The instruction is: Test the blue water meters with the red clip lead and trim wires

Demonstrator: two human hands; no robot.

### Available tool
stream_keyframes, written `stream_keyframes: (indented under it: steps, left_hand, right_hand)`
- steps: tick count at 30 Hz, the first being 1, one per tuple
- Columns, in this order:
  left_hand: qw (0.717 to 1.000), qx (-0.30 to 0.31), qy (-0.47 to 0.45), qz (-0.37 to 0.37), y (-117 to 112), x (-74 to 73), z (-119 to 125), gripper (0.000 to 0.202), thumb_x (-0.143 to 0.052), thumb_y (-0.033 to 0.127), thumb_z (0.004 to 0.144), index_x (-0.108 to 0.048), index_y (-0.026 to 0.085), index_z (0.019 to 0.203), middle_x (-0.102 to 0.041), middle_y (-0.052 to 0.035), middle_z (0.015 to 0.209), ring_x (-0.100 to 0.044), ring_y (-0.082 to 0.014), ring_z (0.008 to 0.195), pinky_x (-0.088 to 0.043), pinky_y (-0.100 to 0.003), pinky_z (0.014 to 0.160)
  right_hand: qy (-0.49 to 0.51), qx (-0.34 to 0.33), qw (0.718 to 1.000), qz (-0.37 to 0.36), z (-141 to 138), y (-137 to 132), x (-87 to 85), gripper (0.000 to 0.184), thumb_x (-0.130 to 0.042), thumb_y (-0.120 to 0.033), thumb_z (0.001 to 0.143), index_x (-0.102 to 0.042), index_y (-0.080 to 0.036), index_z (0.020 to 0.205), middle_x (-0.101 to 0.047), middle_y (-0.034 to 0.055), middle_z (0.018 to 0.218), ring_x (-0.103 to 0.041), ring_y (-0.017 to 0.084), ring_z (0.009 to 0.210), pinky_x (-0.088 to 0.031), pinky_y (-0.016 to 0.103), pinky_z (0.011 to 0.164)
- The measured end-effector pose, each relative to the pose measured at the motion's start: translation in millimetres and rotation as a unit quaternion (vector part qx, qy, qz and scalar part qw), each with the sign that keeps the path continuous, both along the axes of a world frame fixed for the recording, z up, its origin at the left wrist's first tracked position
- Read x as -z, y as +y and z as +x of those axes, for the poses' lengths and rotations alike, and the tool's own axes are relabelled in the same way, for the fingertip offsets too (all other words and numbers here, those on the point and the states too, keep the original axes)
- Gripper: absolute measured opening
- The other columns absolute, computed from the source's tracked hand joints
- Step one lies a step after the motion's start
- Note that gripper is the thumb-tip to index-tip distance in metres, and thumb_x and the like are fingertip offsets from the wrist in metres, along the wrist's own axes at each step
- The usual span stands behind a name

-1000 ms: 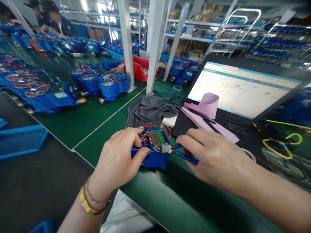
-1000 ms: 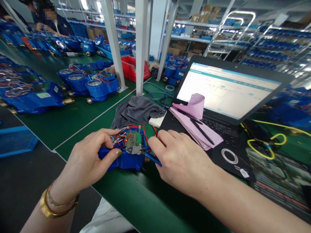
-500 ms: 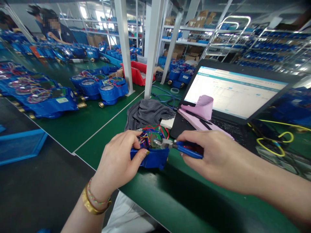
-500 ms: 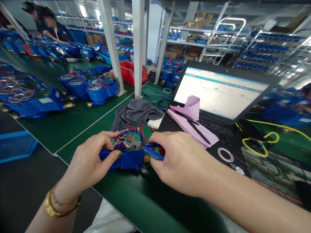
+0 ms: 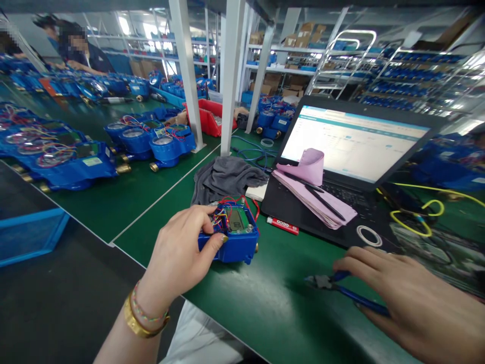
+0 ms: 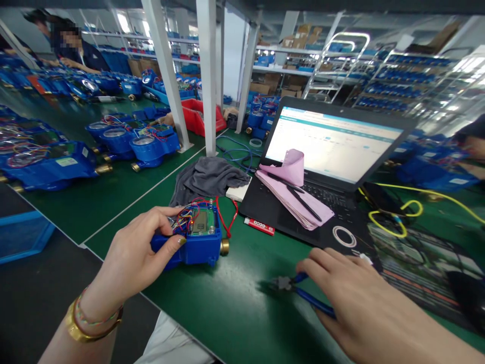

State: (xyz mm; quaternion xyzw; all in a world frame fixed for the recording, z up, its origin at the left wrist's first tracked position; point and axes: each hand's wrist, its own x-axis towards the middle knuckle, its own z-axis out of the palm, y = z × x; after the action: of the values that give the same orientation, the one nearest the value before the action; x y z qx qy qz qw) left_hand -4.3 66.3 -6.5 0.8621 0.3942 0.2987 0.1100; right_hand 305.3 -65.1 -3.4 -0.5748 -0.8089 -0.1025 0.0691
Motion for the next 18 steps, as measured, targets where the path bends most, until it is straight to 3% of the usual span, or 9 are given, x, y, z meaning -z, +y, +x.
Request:
stream_keyframes:
  steps: [3, 9, 14, 18]
  left_hand:
    - [1.000, -0.002, -0.004, 0.011, -6, 1.7, -2, 0.015, -0.050, 0.025, 0.087, -0.040, 0.022, 0.076, -0.063, -0.0086, 0.106, -0.058, -0.0264, 0.108, -0.047, -0.044, 0.083]
    - [1.000, -0.007, -0.014, 0.026, -21, 7.3, -7, 0.016, -0.052, 0.020, 0.087, -0.040, 0.022, 0.076, -0.062, -0.0092, 0.112, -0.055, -0.0224, 0.112, -0.045, -0.040, 0.088]
    - [0.999, -0.001, -0.027, 0.039, -25, 8.5, -7, 0.016, -0.052, 0.019, 0.088, -0.041, 0.021, 0.076, -0.062, -0.0097, 0.110, -0.054, -0.0195, 0.115, -0.044, -0.038, 0.093]
    - [0.998, 0.004, -0.031, 0.051, -25, 8.0, -8, 0.016, -0.051, 0.020, 0.089, -0.041, 0.021, 0.076, -0.063, -0.0099, 0.107, -0.054, -0.0184, 0.114, -0.044, -0.036, 0.094]
  right_hand:
    - [-0.024, 0.006, 0.999, -0.038, 0, 0, 3.9, 0.030, -0.053, -0.029, 0.080, -0.057, -0.023, 0.110, -0.064, 0.0091, 0.100, -0.065, 0.024, 0.079, -0.056, 0.039, 0.063]
    - [0.031, -0.053, 0.996, 0.064, -32, 14, -11.2, 0.026, -0.044, -0.023, 0.085, -0.054, -0.019, 0.109, -0.058, 0.0108, 0.101, -0.058, 0.023, 0.084, -0.050, 0.035, 0.067]
    - [0.036, -0.086, 0.991, 0.094, -67, 34, -29.5, 0.024, -0.046, -0.016, 0.082, -0.057, -0.020, 0.103, -0.058, 0.0079, 0.094, -0.054, 0.023, 0.081, -0.044, 0.035, 0.065]
    - [0.012, -0.092, 0.991, 0.093, -80, 46, -37.1, 0.027, -0.047, -0.014, 0.078, -0.058, -0.020, 0.102, -0.060, 0.0069, 0.093, -0.055, 0.024, 0.081, -0.042, 0.035, 0.065]
